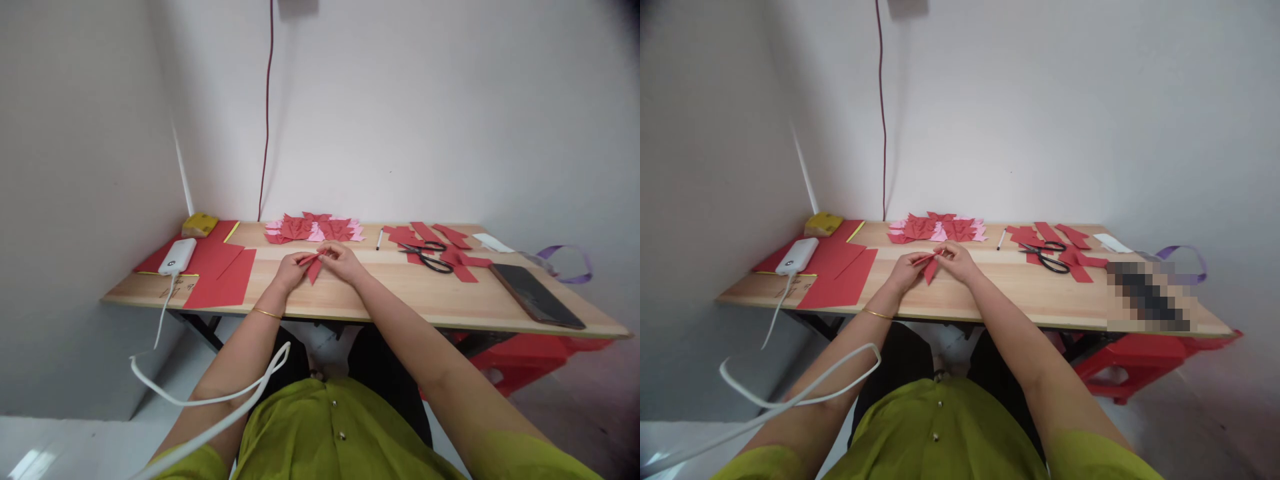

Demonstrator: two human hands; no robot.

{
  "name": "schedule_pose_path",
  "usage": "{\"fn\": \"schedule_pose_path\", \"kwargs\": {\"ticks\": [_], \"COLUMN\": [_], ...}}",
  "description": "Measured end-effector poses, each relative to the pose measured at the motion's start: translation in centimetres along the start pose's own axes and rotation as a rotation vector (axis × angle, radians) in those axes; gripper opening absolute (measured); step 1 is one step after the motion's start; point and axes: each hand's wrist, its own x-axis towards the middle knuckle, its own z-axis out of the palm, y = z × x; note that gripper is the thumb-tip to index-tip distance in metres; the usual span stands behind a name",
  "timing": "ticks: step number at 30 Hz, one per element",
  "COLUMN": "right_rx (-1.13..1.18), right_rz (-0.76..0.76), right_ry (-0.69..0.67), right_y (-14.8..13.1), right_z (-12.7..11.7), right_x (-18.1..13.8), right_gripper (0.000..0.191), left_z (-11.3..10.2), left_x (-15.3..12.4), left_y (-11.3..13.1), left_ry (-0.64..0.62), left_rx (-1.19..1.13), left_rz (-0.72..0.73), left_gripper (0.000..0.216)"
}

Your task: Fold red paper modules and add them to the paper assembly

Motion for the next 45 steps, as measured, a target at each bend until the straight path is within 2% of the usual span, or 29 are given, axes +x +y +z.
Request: {"fn": "schedule_pose_path", "kwargs": {"ticks": [2, 11, 18, 23, 28, 31, 34, 36, 42, 43, 45], "right_rx": [-0.016, -0.015, 0.065, 0.106, 0.118, 0.107, 0.094, 0.082, -0.028, -0.093, -0.264], "right_rz": [0.003, 0.101, 0.166, 0.193, 0.205, 0.195, 0.173, 0.163, 0.157, 0.123, -0.046], "right_ry": [-0.005, -0.095, 0.017, 0.107, 0.082, 0.022, -0.057, -0.098, -0.168, -0.161, -0.096], "right_y": [0.1, -0.3, 0.1, 0.4, 0.5, 0.3, 0.0, -0.3, -0.8, -1.0, -1.3], "right_z": [0.1, 0.6, 0.2, 0.2, 0.6, 0.9, 1.1, 1.2, 0.8, 0.5, -0.4], "right_x": [0.0, -0.3, 0.0, 0.1, 0.0, -0.1, -0.2, -0.3, -0.7, -0.7, -0.9], "right_gripper": [0.018, 0.024, 0.029, 0.033, 0.034, 0.032, 0.030, 0.029, 0.023, 0.021, 0.014], "left_z": [-0.2, -0.5, -0.3, 0.0, 0.4, 0.8, 1.1, 1.1, -0.2, -0.4, -0.5], "left_x": [0.0, 0.0, -0.3, -0.5, -0.8, -0.6, -0.1, 0.4, 2.5, 2.7, 3.2], "left_y": [0.0, 0.0, 1.3, 1.3, 1.3, 0.8, 0.2, 0.0, 1.7, 2.2, 3.2], "left_ry": [-0.002, 0.035, 0.061, -0.006, -0.002, 0.067, 0.156, 0.167, 0.241, 0.243, 0.233], "left_rx": [0.029, 0.005, -0.234, -0.174, -0.042, -0.002, -0.077, -0.138, -0.077, -0.052, -0.031], "left_rz": [0.018, -0.029, -0.046, -0.041, -0.020, -0.028, -0.021, -0.046, -0.136, -0.151, -0.165], "left_gripper": [0.031, 0.038, 0.045, 0.053, 0.043, 0.041, 0.039, 0.038, 0.019, 0.020, 0.022]}}
